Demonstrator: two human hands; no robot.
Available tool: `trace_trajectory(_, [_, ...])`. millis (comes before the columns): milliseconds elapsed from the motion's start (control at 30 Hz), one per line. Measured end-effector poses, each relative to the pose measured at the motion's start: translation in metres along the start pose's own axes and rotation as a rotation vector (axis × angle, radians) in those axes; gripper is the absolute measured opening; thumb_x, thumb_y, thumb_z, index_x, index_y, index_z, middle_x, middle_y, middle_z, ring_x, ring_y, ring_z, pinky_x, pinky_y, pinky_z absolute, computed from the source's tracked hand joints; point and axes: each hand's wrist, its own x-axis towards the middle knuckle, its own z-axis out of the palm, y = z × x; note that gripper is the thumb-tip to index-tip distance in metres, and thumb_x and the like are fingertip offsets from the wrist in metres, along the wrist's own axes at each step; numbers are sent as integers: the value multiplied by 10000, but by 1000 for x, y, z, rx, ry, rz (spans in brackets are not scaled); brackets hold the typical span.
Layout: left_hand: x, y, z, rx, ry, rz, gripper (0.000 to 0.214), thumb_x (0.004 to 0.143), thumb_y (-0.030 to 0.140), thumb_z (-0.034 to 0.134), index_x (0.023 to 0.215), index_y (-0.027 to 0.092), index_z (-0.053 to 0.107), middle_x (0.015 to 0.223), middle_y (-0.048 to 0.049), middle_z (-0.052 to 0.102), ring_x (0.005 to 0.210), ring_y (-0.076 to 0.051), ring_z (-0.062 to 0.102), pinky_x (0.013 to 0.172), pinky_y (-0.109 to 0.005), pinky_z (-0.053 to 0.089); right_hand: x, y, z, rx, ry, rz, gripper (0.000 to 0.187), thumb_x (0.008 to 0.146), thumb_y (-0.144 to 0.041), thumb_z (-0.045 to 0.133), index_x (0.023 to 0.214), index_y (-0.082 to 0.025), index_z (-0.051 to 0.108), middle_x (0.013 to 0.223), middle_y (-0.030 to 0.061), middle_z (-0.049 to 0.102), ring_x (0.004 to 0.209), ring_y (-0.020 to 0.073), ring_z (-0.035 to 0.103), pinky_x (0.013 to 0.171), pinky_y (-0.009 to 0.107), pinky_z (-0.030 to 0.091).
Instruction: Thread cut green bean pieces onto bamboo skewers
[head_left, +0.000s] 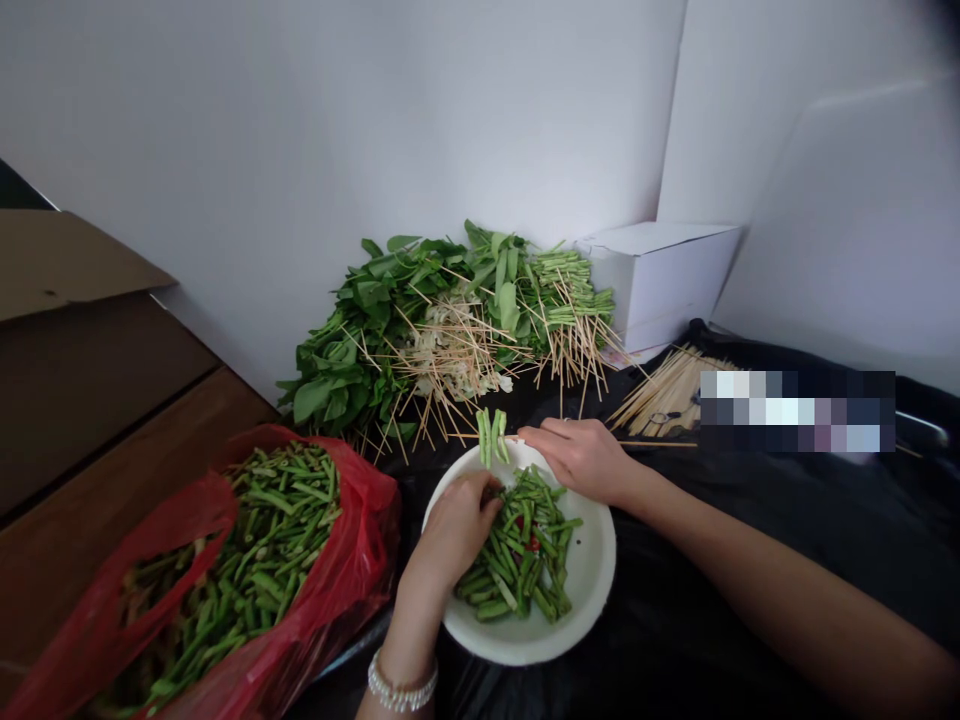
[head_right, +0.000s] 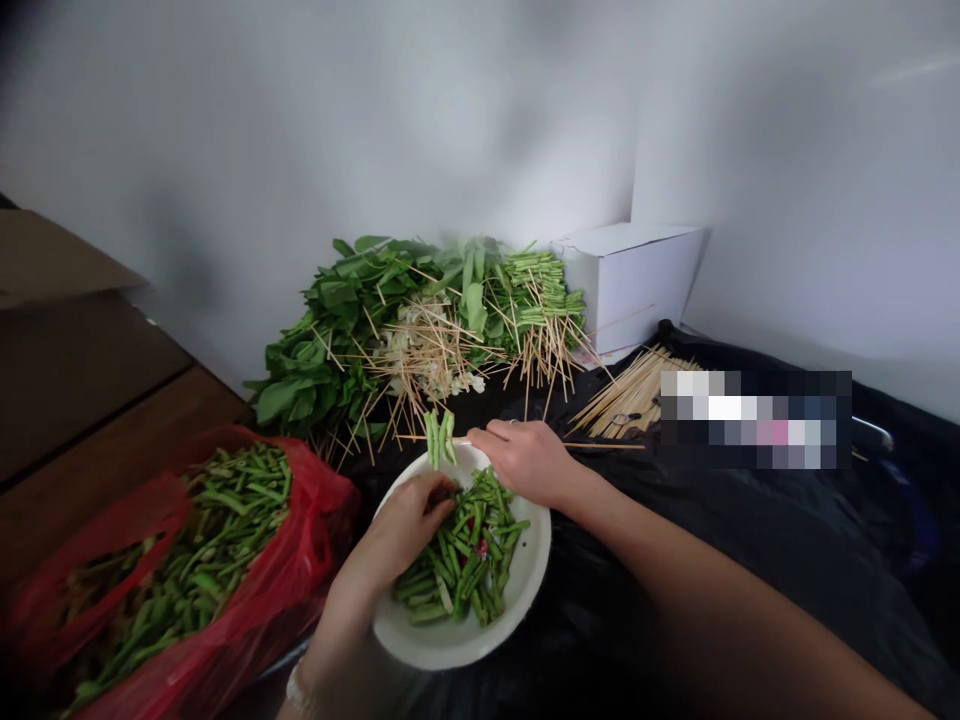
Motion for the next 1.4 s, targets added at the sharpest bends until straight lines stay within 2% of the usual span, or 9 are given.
trace_trajectory(167, [-2, 6, -2, 47, -29, 43, 346, 807, 107, 537, 1088, 237, 691, 1038, -91, 676, 985, -253, 618, 886, -365, 437, 0, 0, 0, 10, -7, 5, 288, 960, -185, 389, 1060, -160, 658, 774, 24, 611, 660, 111, 542, 585, 233, 368])
trace_trajectory(267, [-5, 10, -5, 86, -61, 57, 333, 825, 131, 534, 1081, 250, 710, 1069, -96, 669, 1021, -268, 615, 901, -374, 436, 1, -1, -1, 14, -17, 17, 290, 969, -198, 382, 1039, -160, 661, 776, 25, 612, 664, 111, 545, 591, 233, 370])
trace_trajectory(500, [-2, 8, -4, 61, -20, 66, 210, 843, 166, 529, 866, 219, 730, 871, -71, 704, 865, -238, 636, 802, -341, 447, 0, -1, 0, -3, -25, 22, 271, 958, -183, 401, 1054, -170, 654, 780, 22, 614, 681, 109, 542, 593, 223, 364])
trace_trajectory(700, [2, 4, -5, -105, 102, 51, 153, 724, 132, 633, 799, 218, 735, 773, -29, 704, 723, -200, 624, 711, -308, 443, 0, -1, 0, 2, -26, 17, 285, 964, -189, 387, 1063, -165, 653, 789, 25, 620, 676, 113, 541, 586, 232, 367])
trace_trajectory(833, [1, 3, -6, -148, 112, 14, 169, 674, 78, 616, 745, 200, 710, 717, -14, 678, 663, -174, 602, 647, -277, 423, 0, -1, -1, -1, -20, 17, 292, 972, -199, 379, 1055, -162, 657, 788, 26, 623, 672, 111, 545, 592, 232, 372])
trace_trajectory(1000, [5, 3, -7, -349, 247, -14, 171, 712, 151, 658, 865, 203, 714, 751, -8, 689, 648, -159, 608, 627, -259, 443, -1, 0, 0, -3, 14, 1, 290, 970, -191, 387, 1060, -144, 659, 790, 34, 626, 675, 117, 555, 599, 238, 390])
trace_trajectory(1100, [7, 2, -11, -502, 343, -69, 146, 721, 191, 688, 860, 186, 732, 802, -37, 713, 726, -175, 642, 695, -275, 481, -1, 0, 1, -12, 57, 4, 297, 979, -206, 388, 1064, -139, 664, 775, 36, 623, 660, 115, 549, 597, 236, 396])
trace_trajectory(1233, [9, -3, -18, -831, 461, -157, 217, 688, 229, 750, 891, 156, 731, 865, -56, 737, 781, -169, 664, 770, -288, 500, -1, 0, 2, -13, 77, 5, 308, 982, -206, 380, 1065, -146, 671, 756, 28, 619, 636, 106, 535, 590, 228, 391])
trace_trajectory(1400, [10, -9, -21, -1213, 555, -225, 393, 604, 302, 848, 946, 161, 714, 827, -28, 732, 737, -133, 668, 718, -255, 508, -1, 0, 1, -27, 72, -8, 302, 975, -192, 387, 1066, -145, 671, 738, 18, 604, 614, 103, 520, 576, 231, 374])
